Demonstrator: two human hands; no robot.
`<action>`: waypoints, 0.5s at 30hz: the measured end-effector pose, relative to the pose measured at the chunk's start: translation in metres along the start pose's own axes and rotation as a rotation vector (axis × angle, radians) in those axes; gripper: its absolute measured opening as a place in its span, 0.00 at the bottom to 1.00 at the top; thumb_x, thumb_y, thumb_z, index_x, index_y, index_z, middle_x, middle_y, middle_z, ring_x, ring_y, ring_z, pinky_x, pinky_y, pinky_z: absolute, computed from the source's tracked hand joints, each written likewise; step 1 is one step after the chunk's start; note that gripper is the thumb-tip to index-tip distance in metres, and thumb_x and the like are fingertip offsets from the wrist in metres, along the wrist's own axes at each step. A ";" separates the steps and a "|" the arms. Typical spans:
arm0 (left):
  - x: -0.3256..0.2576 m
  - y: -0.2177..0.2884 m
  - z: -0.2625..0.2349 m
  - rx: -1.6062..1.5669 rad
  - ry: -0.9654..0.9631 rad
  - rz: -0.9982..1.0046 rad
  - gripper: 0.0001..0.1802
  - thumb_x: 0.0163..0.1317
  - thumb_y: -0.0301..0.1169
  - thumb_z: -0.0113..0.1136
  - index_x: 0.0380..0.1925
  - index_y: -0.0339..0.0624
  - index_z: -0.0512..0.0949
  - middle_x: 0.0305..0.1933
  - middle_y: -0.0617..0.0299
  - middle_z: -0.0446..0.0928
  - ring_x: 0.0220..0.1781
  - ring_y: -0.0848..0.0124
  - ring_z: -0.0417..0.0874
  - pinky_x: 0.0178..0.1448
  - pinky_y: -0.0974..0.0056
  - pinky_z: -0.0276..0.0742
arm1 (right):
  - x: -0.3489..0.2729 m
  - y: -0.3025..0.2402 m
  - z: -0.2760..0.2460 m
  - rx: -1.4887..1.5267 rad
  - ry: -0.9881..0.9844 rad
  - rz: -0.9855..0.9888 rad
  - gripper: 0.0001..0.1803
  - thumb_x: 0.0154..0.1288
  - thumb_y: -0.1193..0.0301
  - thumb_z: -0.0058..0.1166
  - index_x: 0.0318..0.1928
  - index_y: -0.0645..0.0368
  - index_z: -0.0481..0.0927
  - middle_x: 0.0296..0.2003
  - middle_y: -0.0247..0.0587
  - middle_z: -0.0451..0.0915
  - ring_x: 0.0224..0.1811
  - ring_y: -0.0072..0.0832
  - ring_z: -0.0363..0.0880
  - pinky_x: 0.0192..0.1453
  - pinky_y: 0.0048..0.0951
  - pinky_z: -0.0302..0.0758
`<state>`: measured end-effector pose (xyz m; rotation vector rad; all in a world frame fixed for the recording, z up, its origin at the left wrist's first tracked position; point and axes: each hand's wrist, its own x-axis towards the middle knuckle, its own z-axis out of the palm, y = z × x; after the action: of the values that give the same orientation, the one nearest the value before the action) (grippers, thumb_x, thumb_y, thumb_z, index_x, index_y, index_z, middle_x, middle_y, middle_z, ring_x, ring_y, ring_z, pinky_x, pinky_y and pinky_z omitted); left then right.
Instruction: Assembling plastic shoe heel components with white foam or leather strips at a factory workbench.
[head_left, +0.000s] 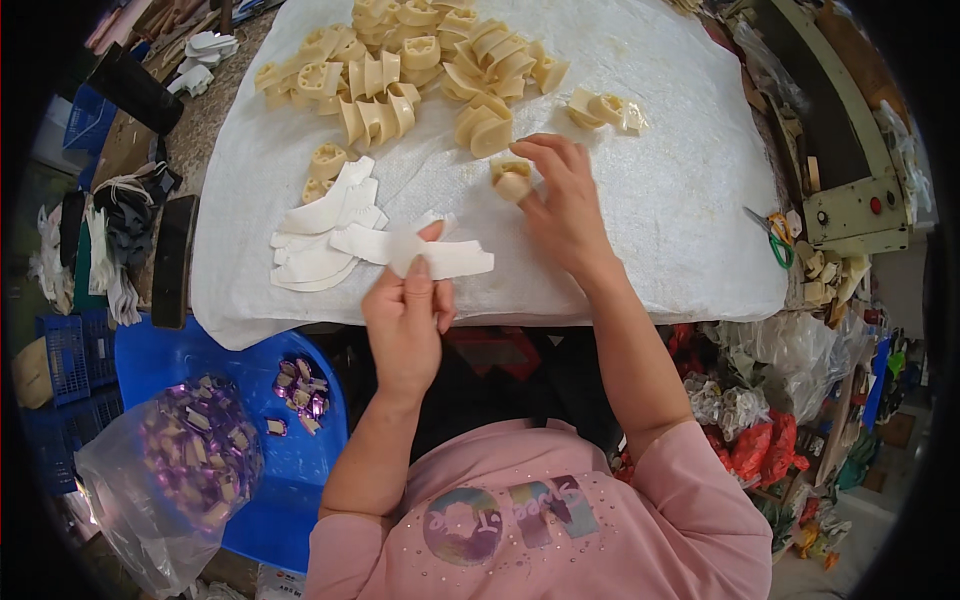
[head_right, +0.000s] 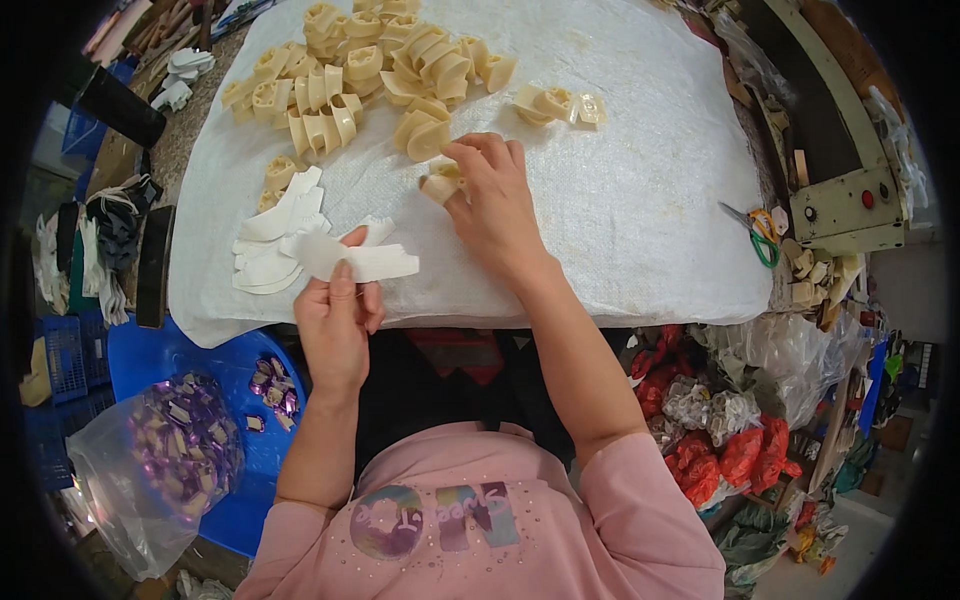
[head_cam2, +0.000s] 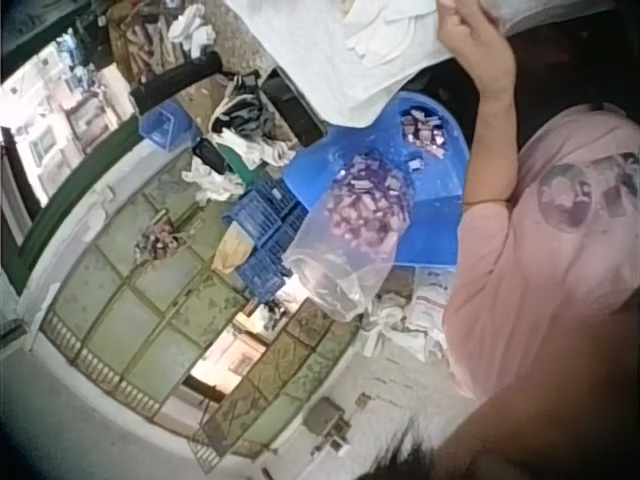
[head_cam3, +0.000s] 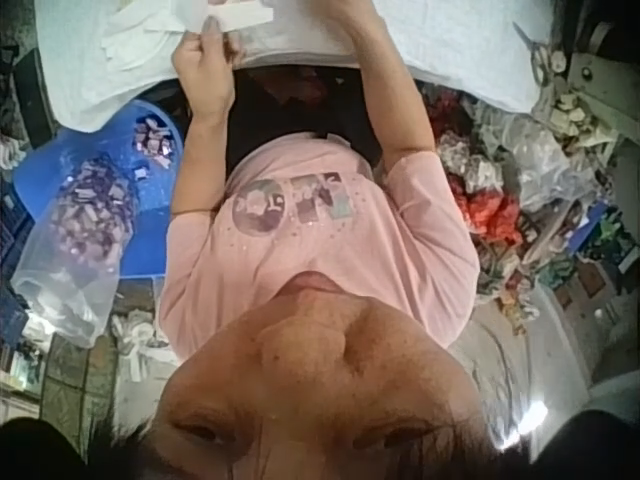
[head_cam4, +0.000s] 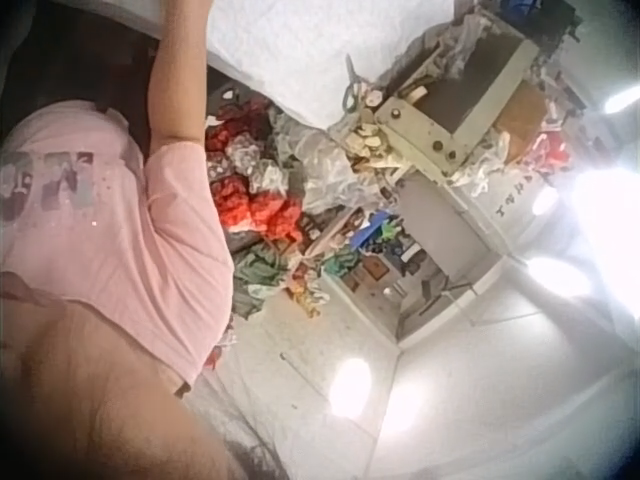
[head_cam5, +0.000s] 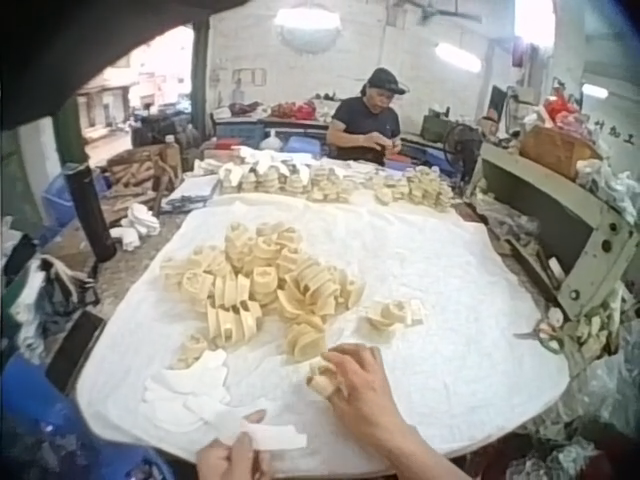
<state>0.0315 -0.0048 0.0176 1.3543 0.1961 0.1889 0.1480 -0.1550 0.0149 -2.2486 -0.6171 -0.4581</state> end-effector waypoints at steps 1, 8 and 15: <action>-0.001 0.001 -0.002 -0.180 0.040 -0.128 0.18 0.70 0.29 0.42 0.56 0.34 0.69 0.21 0.66 0.67 0.18 0.81 0.62 0.23 0.76 0.61 | 0.001 0.001 0.005 0.000 0.003 0.005 0.13 0.48 0.77 0.57 0.38 0.62 0.76 0.45 0.53 0.72 0.50 0.45 0.68 0.54 0.36 0.68; -0.007 0.008 -0.005 -0.347 0.050 -0.168 0.21 0.72 0.32 0.40 0.60 0.31 0.64 0.29 0.55 0.77 0.25 0.75 0.75 0.28 0.74 0.70 | -0.008 0.000 0.000 0.036 -0.177 0.254 0.16 0.47 0.77 0.57 0.41 0.62 0.76 0.44 0.48 0.74 0.52 0.43 0.69 0.53 0.37 0.69; -0.014 0.006 -0.008 -0.415 -0.069 -0.135 0.25 0.73 0.39 0.36 0.60 0.29 0.64 0.38 0.52 0.78 0.29 0.74 0.75 0.29 0.71 0.70 | -0.039 0.012 -0.034 -0.439 0.005 -0.038 0.21 0.52 0.84 0.50 0.49 0.58 0.76 0.49 0.43 0.74 0.56 0.38 0.68 0.55 0.31 0.67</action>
<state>0.0157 0.0010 0.0225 0.9296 0.1776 0.0637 0.1180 -0.1990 0.0107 -2.6497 -0.6016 -0.6705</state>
